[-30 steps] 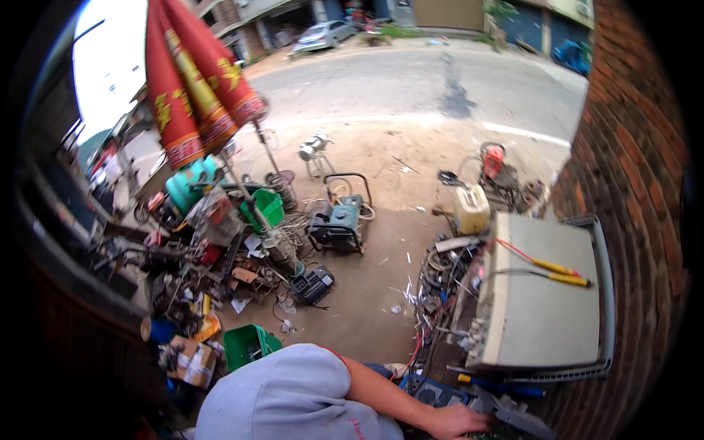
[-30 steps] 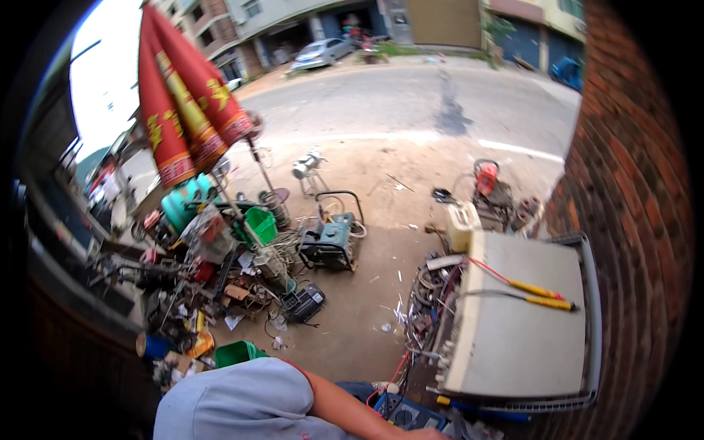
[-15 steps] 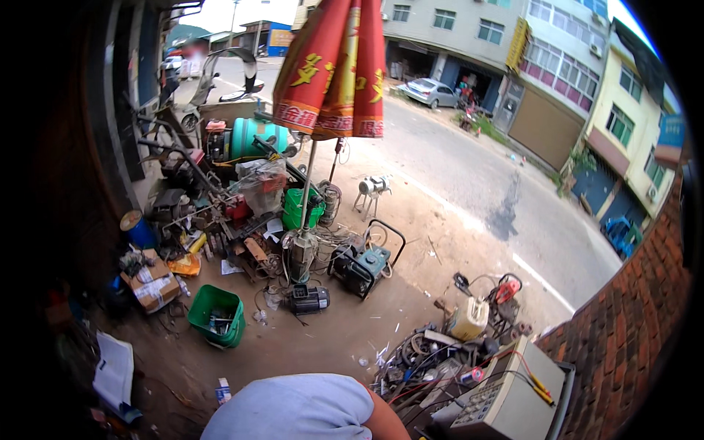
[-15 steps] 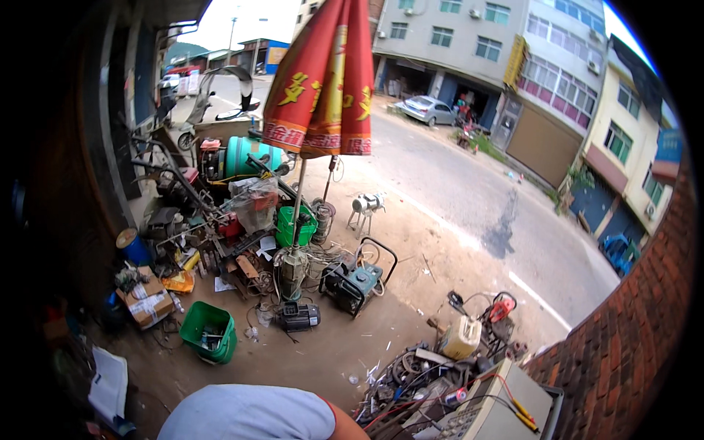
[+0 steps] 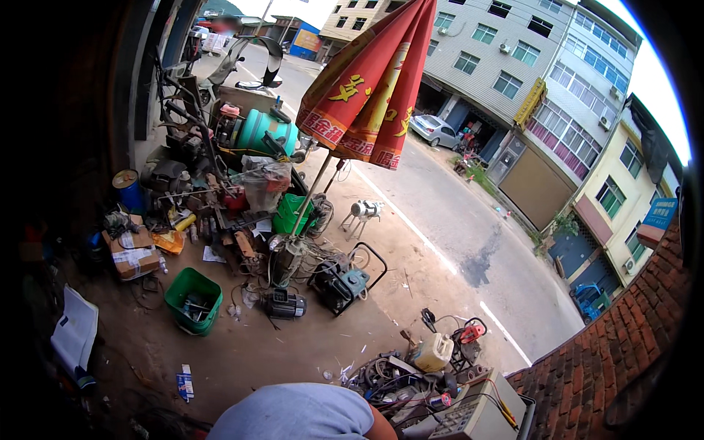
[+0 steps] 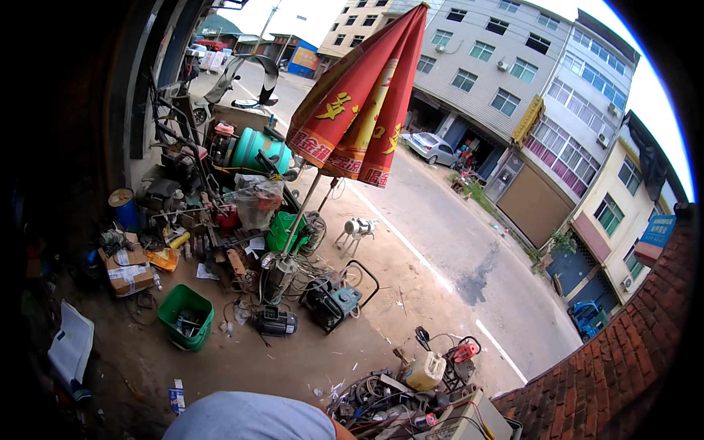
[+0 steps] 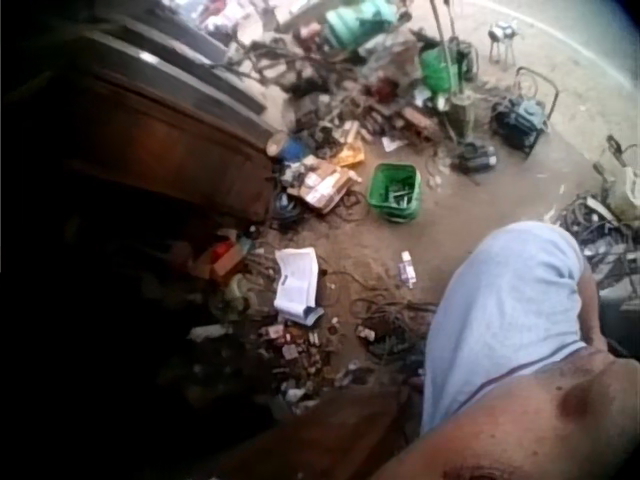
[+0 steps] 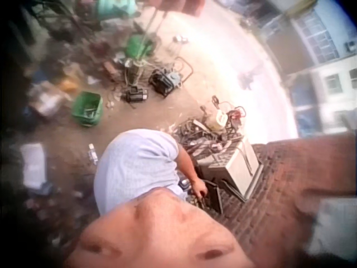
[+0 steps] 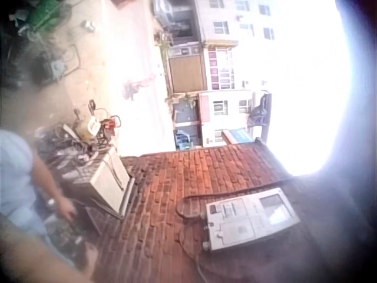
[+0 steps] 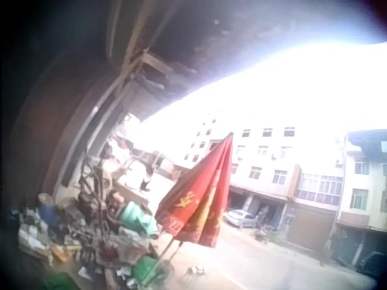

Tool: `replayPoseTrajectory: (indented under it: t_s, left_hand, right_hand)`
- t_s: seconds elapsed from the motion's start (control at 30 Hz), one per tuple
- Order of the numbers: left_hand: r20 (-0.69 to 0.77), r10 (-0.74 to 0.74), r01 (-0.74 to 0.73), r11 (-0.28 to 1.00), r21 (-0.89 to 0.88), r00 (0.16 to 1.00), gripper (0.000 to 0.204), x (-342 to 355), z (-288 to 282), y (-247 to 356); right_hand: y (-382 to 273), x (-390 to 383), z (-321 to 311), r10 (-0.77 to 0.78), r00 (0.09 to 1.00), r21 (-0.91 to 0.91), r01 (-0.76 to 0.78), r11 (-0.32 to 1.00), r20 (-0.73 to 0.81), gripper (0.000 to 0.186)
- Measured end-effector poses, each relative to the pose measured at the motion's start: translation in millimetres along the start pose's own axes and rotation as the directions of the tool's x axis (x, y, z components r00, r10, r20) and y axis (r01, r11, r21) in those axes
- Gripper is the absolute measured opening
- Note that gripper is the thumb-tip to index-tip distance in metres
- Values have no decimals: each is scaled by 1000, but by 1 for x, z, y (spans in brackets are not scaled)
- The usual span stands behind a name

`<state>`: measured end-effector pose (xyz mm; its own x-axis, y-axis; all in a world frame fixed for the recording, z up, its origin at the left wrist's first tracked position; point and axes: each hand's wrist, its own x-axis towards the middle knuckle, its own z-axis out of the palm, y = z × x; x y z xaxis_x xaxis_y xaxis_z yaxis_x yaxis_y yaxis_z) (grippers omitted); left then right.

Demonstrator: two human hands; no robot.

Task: The person uses a multimeter to test various points on a green circuit board, holding the board in one hand and the probes in the other. The person then places the board into a larger electronic device and connects several wires to the board's terminals.

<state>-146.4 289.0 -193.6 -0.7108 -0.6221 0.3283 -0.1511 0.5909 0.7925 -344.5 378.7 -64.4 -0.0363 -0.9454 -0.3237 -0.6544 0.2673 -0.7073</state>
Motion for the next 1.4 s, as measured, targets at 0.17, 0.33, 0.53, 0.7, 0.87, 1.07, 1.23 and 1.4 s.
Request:
replayPoseTrajectory:
  t_s: [0.17,0.33,0.53,0.7,0.87,1.07,1.23,1.4]
  left_hand:
    - [-43,7,-4,997,76,999,40,-1,6,-9]
    - [41,44,-43,999,-20,998,43,-2,2,1]
    - [104,-82,73,993,92,991,44,-20,3,59]
    - [162,-226,199,966,166,960,54,-54,-32,75]
    - [48,-36,34,998,57,998,44,-41,-27,78]
    - [87,-60,61,998,-6,994,41,-39,-38,94]
    - [190,-104,111,993,-30,976,44,-34,-45,94]
    - [224,-133,144,989,-31,965,45,-30,-45,88]
  right_hand:
    - [-12,1,5,-18,1000,24,18,1000,-2,25]
    - [-4,-6,-3,-1,998,70,6,998,-62,21]
    - [71,-25,-47,-113,962,156,156,975,-250,10]
    - [30,-39,-13,-49,974,314,119,942,-222,9]
    - [38,-46,-30,168,978,396,-107,912,-123,15]
    - [28,-62,-30,193,972,366,-132,921,-134,24]
    - [23,-68,-18,133,957,129,-103,986,-257,16]
    - [9,-59,-17,16,950,-51,-34,998,-310,12]
